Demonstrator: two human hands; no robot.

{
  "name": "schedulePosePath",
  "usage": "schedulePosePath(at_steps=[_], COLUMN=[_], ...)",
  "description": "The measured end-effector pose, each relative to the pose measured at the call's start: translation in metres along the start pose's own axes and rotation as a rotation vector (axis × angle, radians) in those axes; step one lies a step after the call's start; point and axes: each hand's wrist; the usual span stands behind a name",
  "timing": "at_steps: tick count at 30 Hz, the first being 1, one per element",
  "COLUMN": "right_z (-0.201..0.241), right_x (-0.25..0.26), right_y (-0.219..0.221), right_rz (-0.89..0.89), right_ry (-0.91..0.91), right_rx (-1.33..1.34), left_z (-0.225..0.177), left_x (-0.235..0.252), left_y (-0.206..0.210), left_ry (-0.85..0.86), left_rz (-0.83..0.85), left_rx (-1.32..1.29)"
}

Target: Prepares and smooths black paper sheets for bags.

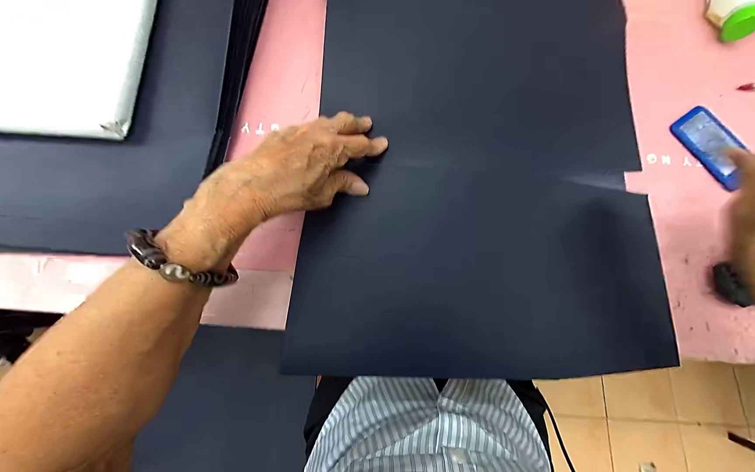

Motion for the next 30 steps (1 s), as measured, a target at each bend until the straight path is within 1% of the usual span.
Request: schedulePosePath(at_steps=[1, 2, 3, 4, 5, 6, 7, 9, 12, 14, 15, 16, 19, 20, 22, 25, 27, 29, 30], right_z=[0.051, 0.091, 0.121, 0.144, 0.159, 0.167, 0.170, 0.169, 0.166, 0.166, 0.167, 0.168, 0.170, 0.171, 0.172, 0.173, 0.172, 0.169, 0.168], right_x=[0.004, 0.007, 0.010, 0.013, 0.015, 0.016, 0.017, 0.015, 0.005, 0.002, 0.001, 0.000, -0.002, -0.003, -0.005, -0.006, -0.005, -0.003, -0.002], right_y=[-0.008, -0.001, 0.016, 0.034, 0.050, 0.061, 0.068, 0.070, 0.072, 0.074, 0.075, 0.075, 0.076, 0.076, 0.078, 0.079, 0.080, 0.082, 0.082], right_rz=[-0.040, -0.124, -0.187, -0.185, -0.128, -0.048, 0.028, 0.069, 0.014, -0.017, -0.031, -0.043, -0.072, -0.081, -0.103, -0.128, -0.134, -0.139, -0.139], right_ry=[-0.118, -0.293, -0.466, -0.586, -0.650, -0.675, -0.674, -0.644, -0.600, -0.586, -0.580, -0.574, -0.538, -0.525, -0.506, -0.484, -0.471, -0.456, -0.451], right_rx=[-0.016, 0.034, 0.128, 0.232, 0.319, 0.376, 0.408, 0.420, 0.412, 0.403, 0.394, 0.389, 0.375, 0.366, 0.348, 0.333, 0.324, 0.320, 0.320], left_z=[-0.002, -0.003, -0.005, -0.004, -0.001, 0.001, 0.002, 0.002, -0.006, -0.005, -0.004, -0.001, 0.027, 0.036, 0.050, 0.065, 0.074, 0.085, 0.093], left_x=[0.000, -0.001, -0.002, -0.003, -0.003, -0.002, -0.002, -0.001, 0.012, 0.038, 0.056, 0.077, 0.151, 0.176, 0.220, 0.265, 0.280, 0.283, 0.282], left_y=[0.000, 0.000, 0.001, 0.004, 0.008, 0.010, 0.011, 0.008, -0.012, -0.039, -0.055, -0.072, -0.101, -0.105, -0.107, -0.107, -0.105, -0.107, -0.108], left_ry=[0.005, 0.005, -0.004, -0.004, 0.000, 0.003, 0.000, -0.006, -0.008, -0.019, -0.069, -0.145, -0.373, -0.446, -0.592, -0.766, -0.860, -0.900, -0.889], left_rz=[-0.021, -0.046, -0.070, -0.090, -0.104, -0.109, -0.100, -0.064, 0.063, 0.107, 0.074, 0.001, -0.346, -0.420, -0.454, -0.405, -0.367, -0.435, -0.495], left_rx=[0.003, 0.013, 0.015, 0.032, 0.042, 0.048, 0.054, 0.051, -0.020, -0.011, 0.020, 0.051, 0.061, 0.026, -0.002, 0.039, 0.056, -0.020, -0.093])
Point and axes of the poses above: each hand's wrist, its own x-axis towards the middle knuckle, its own y-axis out of the palm, z = x × y, and after that the axes turned 1 degree about y, right-handed
